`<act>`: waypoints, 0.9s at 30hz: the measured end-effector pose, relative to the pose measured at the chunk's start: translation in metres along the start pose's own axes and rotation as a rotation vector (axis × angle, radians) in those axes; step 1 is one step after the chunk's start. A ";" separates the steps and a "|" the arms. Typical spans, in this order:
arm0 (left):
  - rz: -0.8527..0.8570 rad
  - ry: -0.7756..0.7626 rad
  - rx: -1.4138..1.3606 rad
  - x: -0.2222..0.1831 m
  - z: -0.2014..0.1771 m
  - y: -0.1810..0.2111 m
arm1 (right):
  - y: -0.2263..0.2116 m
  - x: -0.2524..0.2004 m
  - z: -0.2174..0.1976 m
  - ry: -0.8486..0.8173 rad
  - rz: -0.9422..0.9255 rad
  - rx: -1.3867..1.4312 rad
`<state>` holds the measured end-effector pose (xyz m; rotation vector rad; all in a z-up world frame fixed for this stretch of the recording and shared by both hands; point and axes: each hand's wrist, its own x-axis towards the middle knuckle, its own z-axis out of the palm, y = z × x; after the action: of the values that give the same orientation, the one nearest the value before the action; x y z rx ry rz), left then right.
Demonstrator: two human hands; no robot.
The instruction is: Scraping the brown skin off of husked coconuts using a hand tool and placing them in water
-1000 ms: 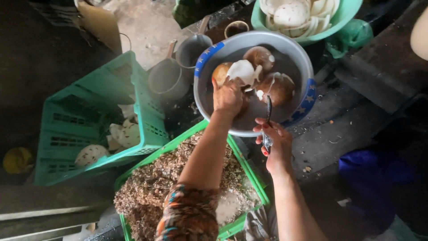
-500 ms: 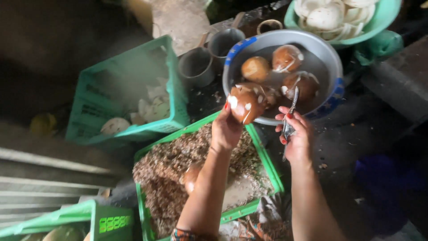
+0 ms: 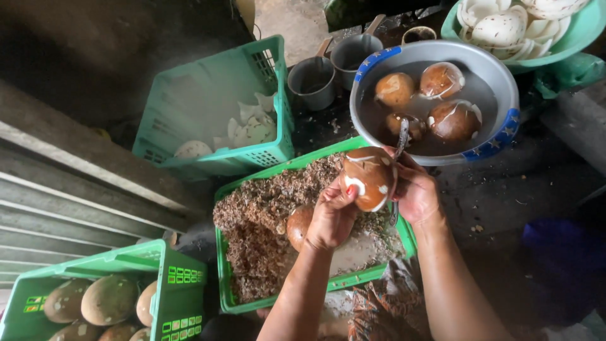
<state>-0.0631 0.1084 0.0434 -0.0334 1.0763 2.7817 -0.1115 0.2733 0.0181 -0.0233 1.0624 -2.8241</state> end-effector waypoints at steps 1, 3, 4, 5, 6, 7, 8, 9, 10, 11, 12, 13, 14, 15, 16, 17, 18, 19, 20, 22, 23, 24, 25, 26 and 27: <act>0.001 0.004 -0.003 0.000 -0.014 -0.009 | 0.001 0.000 -0.003 0.000 0.004 -0.003; 0.063 0.053 0.008 0.000 -0.043 -0.027 | 0.004 0.001 -0.009 -0.034 0.045 0.058; 0.066 0.055 0.007 -0.004 -0.045 -0.027 | 0.003 -0.002 -0.006 -0.037 0.048 0.057; 0.086 0.064 0.035 -0.008 -0.047 -0.026 | 0.003 -0.005 -0.003 -0.026 0.050 0.053; 0.106 0.076 0.064 -0.012 -0.049 -0.026 | 0.003 -0.009 0.000 -0.015 0.054 0.049; 0.108 0.080 0.062 -0.019 -0.039 -0.018 | 0.007 -0.011 0.003 -0.017 0.059 0.048; 0.130 0.101 0.086 -0.026 -0.030 -0.010 | 0.011 -0.013 0.006 -0.004 0.072 0.073; 0.151 0.123 0.110 -0.034 -0.020 -0.002 | 0.015 -0.016 0.010 0.009 0.084 0.097; 0.153 0.126 0.109 -0.035 -0.019 -0.001 | 0.021 -0.016 0.011 0.007 0.088 0.097; 0.203 0.177 0.139 -0.036 -0.019 0.000 | 0.027 -0.017 0.013 0.053 0.100 0.141; 0.249 0.229 0.165 -0.036 -0.018 0.001 | 0.033 -0.018 0.015 0.104 0.113 0.182; 0.247 0.235 0.160 -0.038 -0.020 0.000 | 0.041 -0.021 0.019 0.107 0.118 0.178; 0.292 0.239 0.204 -0.039 -0.021 -0.003 | 0.048 -0.026 0.022 0.142 0.142 0.161; 0.337 0.243 0.248 -0.039 -0.023 -0.007 | 0.055 -0.030 0.023 0.177 0.166 0.143; 0.318 0.240 0.241 -0.054 -0.004 0.003 | 0.060 -0.034 0.030 0.196 0.162 0.138; 0.335 0.257 0.275 -0.067 0.014 0.013 | 0.066 -0.038 0.037 0.239 0.191 0.125; 0.346 0.269 0.305 -0.080 0.034 0.022 | 0.068 -0.042 0.041 0.289 0.215 0.109; 0.320 0.260 0.294 -0.082 0.029 0.022 | 0.079 -0.042 0.025 0.316 0.205 0.102; 0.346 0.245 0.356 -0.081 0.023 0.026 | 0.090 -0.038 0.011 0.309 0.248 0.054; 0.357 0.222 0.411 -0.087 0.020 0.035 | 0.116 -0.023 -0.023 0.319 0.285 0.003; 0.334 0.236 0.435 -0.094 0.021 0.041 | 0.132 -0.012 -0.042 0.392 0.270 -0.256; 0.309 0.246 0.463 -0.099 0.023 0.048 | 0.148 -0.001 -0.062 0.465 0.252 -0.512; 0.294 0.233 0.460 -0.105 0.018 0.051 | 0.149 -0.006 -0.065 0.484 0.246 -0.510; 0.310 0.287 0.543 -0.110 0.013 0.054 | 0.148 -0.010 -0.067 0.367 0.250 -0.847; 0.326 0.339 0.627 -0.116 0.008 0.058 | 0.148 -0.015 -0.070 0.239 0.256 -1.180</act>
<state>0.0425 0.0554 0.0970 -0.2832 2.1669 2.6088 -0.0842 0.2103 -0.1314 0.3104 2.3731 -1.6418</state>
